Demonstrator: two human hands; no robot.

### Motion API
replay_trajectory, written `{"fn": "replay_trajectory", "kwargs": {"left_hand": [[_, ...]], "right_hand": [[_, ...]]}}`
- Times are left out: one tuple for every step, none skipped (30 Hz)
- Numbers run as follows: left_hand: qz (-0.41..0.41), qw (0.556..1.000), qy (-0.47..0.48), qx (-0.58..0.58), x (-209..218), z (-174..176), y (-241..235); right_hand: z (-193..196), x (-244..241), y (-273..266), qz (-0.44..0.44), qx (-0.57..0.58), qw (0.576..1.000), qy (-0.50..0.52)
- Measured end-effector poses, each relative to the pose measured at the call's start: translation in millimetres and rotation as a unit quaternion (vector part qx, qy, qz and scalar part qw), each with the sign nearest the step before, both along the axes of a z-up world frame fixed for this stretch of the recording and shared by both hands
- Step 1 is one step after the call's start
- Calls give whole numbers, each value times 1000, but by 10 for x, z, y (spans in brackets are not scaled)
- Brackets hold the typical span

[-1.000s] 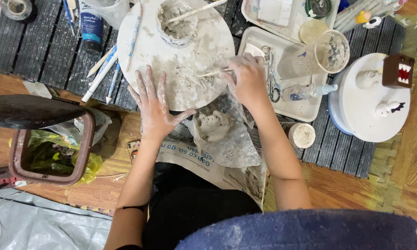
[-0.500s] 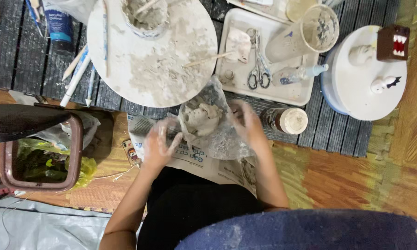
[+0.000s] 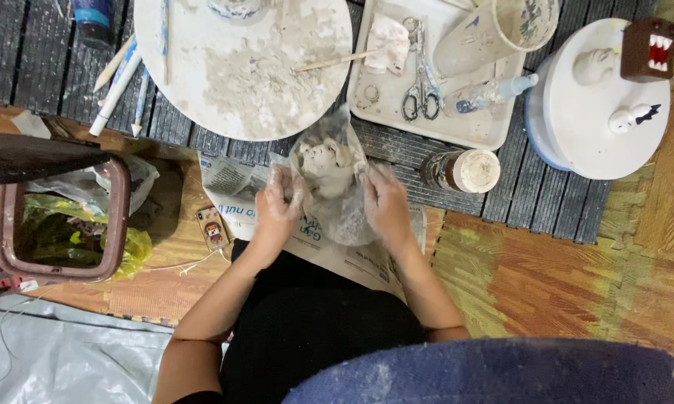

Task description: The person kneads and shapes a lump of white clay on a work surface. They use their hands to mix the material and occasionally use a wooden stick to scrape residue from a plastic container. The person repeatedly rolls and presses the clay, working it into a cohesive mass.

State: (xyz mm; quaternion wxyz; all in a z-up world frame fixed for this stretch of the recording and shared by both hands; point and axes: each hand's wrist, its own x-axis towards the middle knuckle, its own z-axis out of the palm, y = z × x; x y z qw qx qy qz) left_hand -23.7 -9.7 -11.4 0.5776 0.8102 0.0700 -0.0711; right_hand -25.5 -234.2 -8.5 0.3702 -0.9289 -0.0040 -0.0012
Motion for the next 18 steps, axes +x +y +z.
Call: {"fn": "replay_trajectory", "kwargs": {"left_hand": [[10, 1000, 12, -5, -4, 2, -55], [-5, 999, -30, 10, -17, 13, -108], [-19, 997, -71, 26, -26, 32, -166], [-33, 992, -113, 42, -34, 63, -224], [-31, 994, -102, 4, -49, 106, -295], [-30, 995, -90, -33, -50, 159, -368], [-30, 994, -79, -71, -33, 214, -424], [-40, 991, -79, -99, -1, 266, -470], [-51, 987, -79, -126, 51, 305, -508], [-63, 983, -76, -155, 77, 331, -535], [-72, 985, -90, -129, 134, 333, -542], [-82, 986, -105, -103, 214, 320, -539], [-92, 986, -120, -77, 261, 306, -537], [-93, 985, -130, -66, 307, 288, -537], [-94, 984, -141, -55, 351, 263, -543], [-93, 984, -147, -43, 350, 238, -542], [-98, 988, -114, -30, 354, 209, -535], [-103, 991, -79, -18, 346, 180, -528]], "right_hand": [[73, -31, 26, -5, -16, 999, -28], [150, -85, 51, -11, -33, 998, -54], [221, -114, 69, -18, -50, 995, -80], [298, -133, 63, -41, -35, 997, -52], [385, -157, 32, -63, -20, 998, -24], [467, -159, 1, -86, -5, 996, 4], [539, -149, -45, -119, 58, 989, 60], [606, -143, -125, -150, 120, 974, 115], [647, -131, -210, -181, 182, 951, 170], [655, -137, -292, -137, 149, 972, 116], [631, -124, -380, -92, 116, 987, 61], [580, -116, -454, -48, 80, 996, 6], [491, -122, -469, -64, 121, 990, 42], [374, -94, -452, -78, 162, 981, 75], [263, -65, -448, -91, 203, 969, 109], [162, -63, -458, -84, 214, 968, 102], [73, -61, -477, -77, 225, 967, 95], [4, -85, -503, -71, 236, 965, 89]]}}
